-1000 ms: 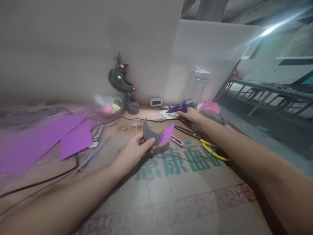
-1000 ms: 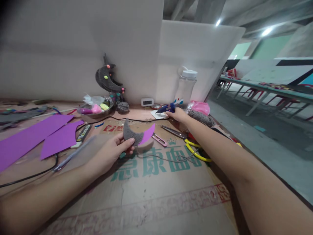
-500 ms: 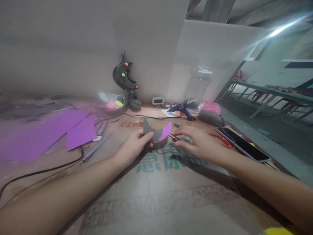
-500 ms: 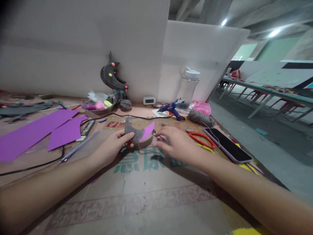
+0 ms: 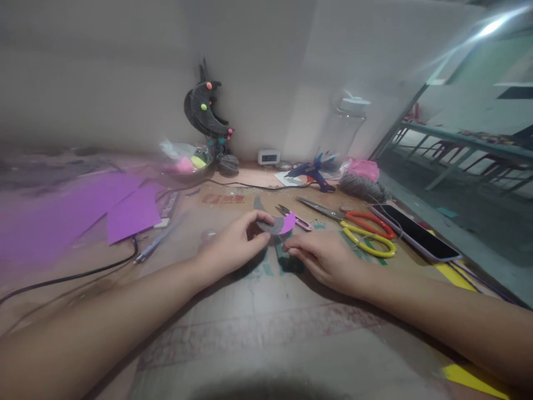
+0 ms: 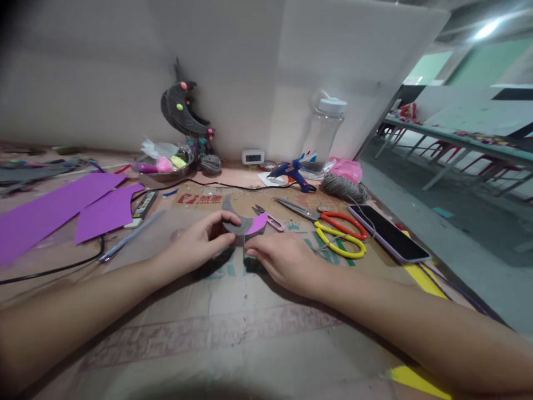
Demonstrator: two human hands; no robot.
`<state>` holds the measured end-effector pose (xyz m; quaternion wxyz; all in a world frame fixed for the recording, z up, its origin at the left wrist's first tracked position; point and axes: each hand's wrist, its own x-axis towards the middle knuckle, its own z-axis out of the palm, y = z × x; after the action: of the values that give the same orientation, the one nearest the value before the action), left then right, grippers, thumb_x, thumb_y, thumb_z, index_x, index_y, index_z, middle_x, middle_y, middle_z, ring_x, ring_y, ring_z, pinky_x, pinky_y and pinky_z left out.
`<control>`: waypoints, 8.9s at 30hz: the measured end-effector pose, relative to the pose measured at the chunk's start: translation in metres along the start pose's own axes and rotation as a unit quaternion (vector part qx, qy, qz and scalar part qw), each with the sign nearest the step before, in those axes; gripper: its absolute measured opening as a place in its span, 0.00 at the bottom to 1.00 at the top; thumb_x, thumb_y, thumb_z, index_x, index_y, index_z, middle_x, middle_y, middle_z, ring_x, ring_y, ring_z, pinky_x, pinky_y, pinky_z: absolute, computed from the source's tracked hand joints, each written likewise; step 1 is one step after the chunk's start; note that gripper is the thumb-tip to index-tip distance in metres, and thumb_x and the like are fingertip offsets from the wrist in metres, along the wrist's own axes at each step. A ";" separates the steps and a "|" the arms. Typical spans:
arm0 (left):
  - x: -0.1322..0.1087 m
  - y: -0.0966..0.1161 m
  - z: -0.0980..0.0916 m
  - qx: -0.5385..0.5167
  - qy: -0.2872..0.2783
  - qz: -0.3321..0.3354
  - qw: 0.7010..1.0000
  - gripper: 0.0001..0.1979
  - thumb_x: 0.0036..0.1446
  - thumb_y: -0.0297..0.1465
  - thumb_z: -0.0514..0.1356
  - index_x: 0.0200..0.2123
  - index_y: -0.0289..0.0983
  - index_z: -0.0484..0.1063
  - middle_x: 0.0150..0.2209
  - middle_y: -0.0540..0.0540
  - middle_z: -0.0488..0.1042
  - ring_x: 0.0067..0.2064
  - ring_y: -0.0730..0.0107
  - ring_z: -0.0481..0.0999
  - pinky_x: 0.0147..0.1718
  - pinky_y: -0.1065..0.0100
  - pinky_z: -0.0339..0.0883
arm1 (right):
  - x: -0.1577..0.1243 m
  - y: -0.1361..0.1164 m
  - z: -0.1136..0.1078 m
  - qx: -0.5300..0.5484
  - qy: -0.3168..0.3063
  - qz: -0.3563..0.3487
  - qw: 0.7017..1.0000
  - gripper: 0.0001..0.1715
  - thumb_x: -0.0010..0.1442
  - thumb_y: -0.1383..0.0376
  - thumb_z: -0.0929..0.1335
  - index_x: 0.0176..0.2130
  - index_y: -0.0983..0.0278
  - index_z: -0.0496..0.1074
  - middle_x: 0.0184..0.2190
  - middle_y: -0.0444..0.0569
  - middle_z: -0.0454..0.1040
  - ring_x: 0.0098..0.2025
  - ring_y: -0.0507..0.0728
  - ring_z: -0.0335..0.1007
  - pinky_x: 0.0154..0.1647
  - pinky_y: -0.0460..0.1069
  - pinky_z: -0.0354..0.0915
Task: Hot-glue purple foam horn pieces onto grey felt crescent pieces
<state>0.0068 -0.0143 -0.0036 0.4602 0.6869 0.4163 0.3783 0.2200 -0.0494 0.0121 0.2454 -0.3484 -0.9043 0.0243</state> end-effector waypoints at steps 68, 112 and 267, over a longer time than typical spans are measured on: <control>-0.008 0.005 -0.001 0.142 0.044 0.119 0.982 0.09 0.56 0.31 0.58 0.40 0.40 0.60 0.35 0.51 0.66 0.35 0.72 0.69 0.34 0.71 0.63 | 0.008 0.008 0.002 0.451 0.005 0.325 0.831 0.19 0.58 0.53 0.67 0.40 0.59 0.55 0.31 0.42 0.72 0.18 0.47 0.62 0.15 0.44 0.61; -0.006 0.001 0.002 -0.005 -0.042 0.050 0.998 0.17 0.56 0.34 0.61 0.49 0.40 0.65 0.38 0.46 0.72 0.36 0.67 0.75 0.35 0.65 0.69 | 0.009 0.018 -0.002 0.371 -0.016 0.334 0.867 0.17 0.53 0.57 0.71 0.40 0.65 0.71 0.21 0.39 0.66 0.21 0.48 0.62 0.21 0.44 0.59; -0.001 0.005 -0.003 0.057 -0.057 0.042 0.996 0.14 0.60 0.41 0.55 0.35 0.41 0.76 0.35 0.48 0.77 0.40 0.62 0.74 0.42 0.64 0.66 | 0.013 0.013 -0.001 0.261 -0.024 0.233 0.937 0.10 0.57 0.60 0.67 0.28 0.64 0.70 0.25 0.42 0.68 0.28 0.50 0.63 0.31 0.46 0.58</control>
<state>0.0049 -0.0153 0.0018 0.4268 0.7492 0.3810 0.3337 0.2205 -0.0315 0.0155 0.2937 -0.4719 -0.7654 0.3243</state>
